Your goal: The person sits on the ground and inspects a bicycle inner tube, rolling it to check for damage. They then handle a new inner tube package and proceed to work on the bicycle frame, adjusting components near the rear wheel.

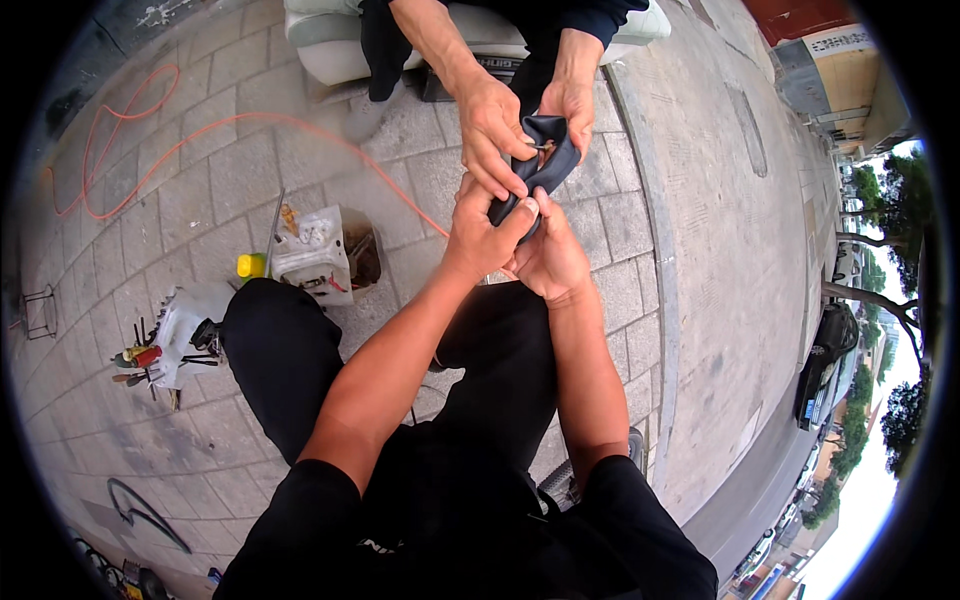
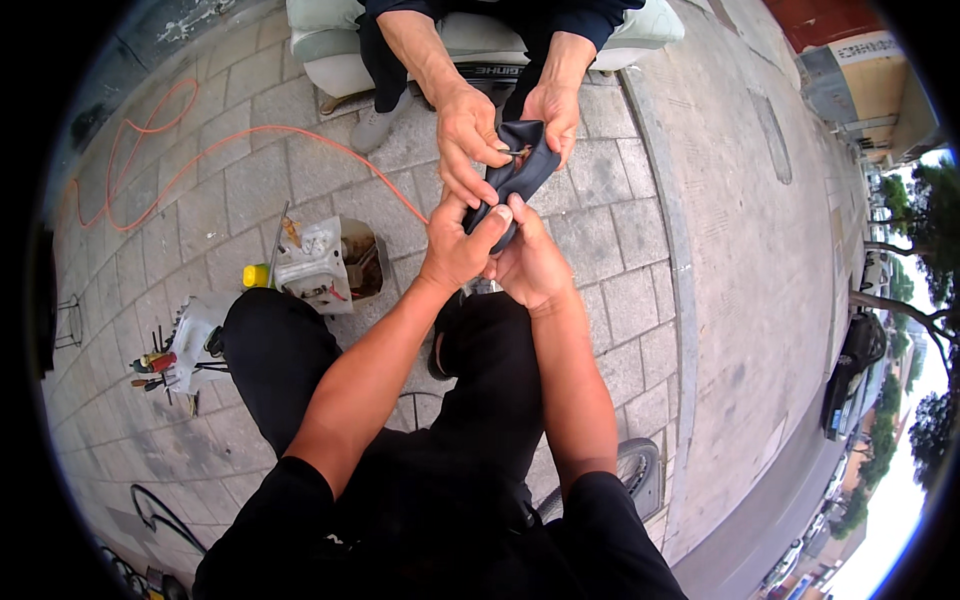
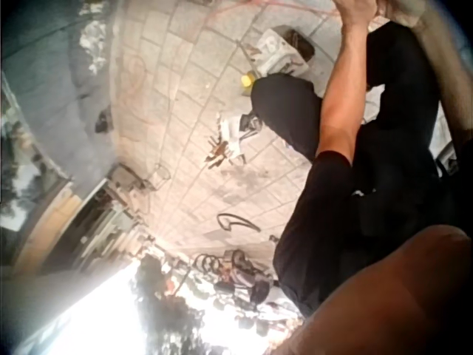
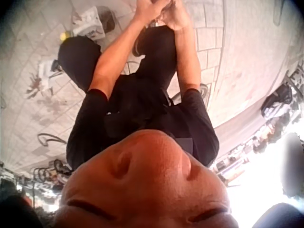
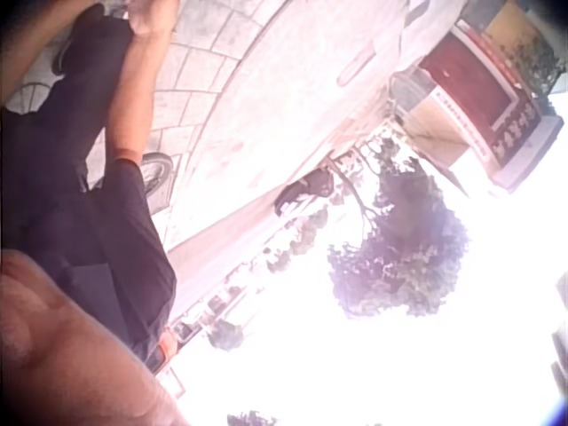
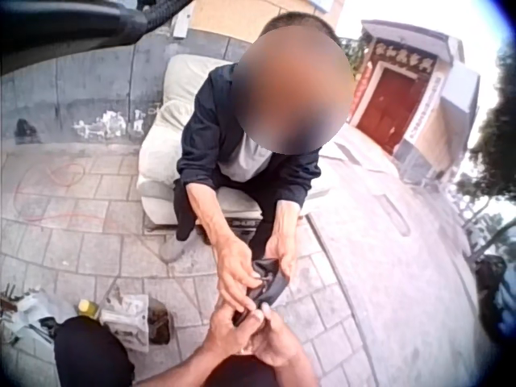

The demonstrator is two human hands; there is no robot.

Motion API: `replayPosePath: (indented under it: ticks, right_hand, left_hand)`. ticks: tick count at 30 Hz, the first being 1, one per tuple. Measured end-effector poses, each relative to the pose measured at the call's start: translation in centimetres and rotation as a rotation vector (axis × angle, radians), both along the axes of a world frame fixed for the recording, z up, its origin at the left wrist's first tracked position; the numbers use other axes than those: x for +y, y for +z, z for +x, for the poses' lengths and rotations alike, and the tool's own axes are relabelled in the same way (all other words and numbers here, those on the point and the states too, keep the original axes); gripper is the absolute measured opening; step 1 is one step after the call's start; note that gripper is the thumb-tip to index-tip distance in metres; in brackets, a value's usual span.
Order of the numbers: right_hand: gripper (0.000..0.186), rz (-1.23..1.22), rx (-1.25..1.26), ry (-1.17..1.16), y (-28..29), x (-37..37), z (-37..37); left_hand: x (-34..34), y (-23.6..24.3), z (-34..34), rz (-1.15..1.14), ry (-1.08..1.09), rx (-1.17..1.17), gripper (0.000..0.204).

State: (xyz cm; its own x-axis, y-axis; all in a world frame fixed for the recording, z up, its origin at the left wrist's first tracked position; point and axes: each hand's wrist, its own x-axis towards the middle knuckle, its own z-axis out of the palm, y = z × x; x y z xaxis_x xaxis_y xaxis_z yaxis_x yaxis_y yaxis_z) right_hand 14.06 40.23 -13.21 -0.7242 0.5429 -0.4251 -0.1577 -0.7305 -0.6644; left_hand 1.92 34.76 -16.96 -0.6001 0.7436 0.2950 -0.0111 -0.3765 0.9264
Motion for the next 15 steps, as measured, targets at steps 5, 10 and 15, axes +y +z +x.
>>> replayPosePath:
  ticks: [5, 10, 15]
  right_hand:
    - [0.037, 0.033, 0.000, -0.170, -1.0, -0.2, -0.9]
    - [0.033, 0.096, 0.057, -0.219, -1.0, 0.4, -0.7]
    - [0.030, 0.162, 0.092, -0.288, -2.2, 1.0, -0.4]
  left_hand:
    - [0.4, -0.7, -0.9, 0.014, 0.026, 0.378, 0.047]
    - [-0.4, -0.4, 0.2, -0.151, -0.172, 0.193, 0.064]
    - [0.1, 0.9, 0.7, -0.114, -0.222, 0.147, 0.070]
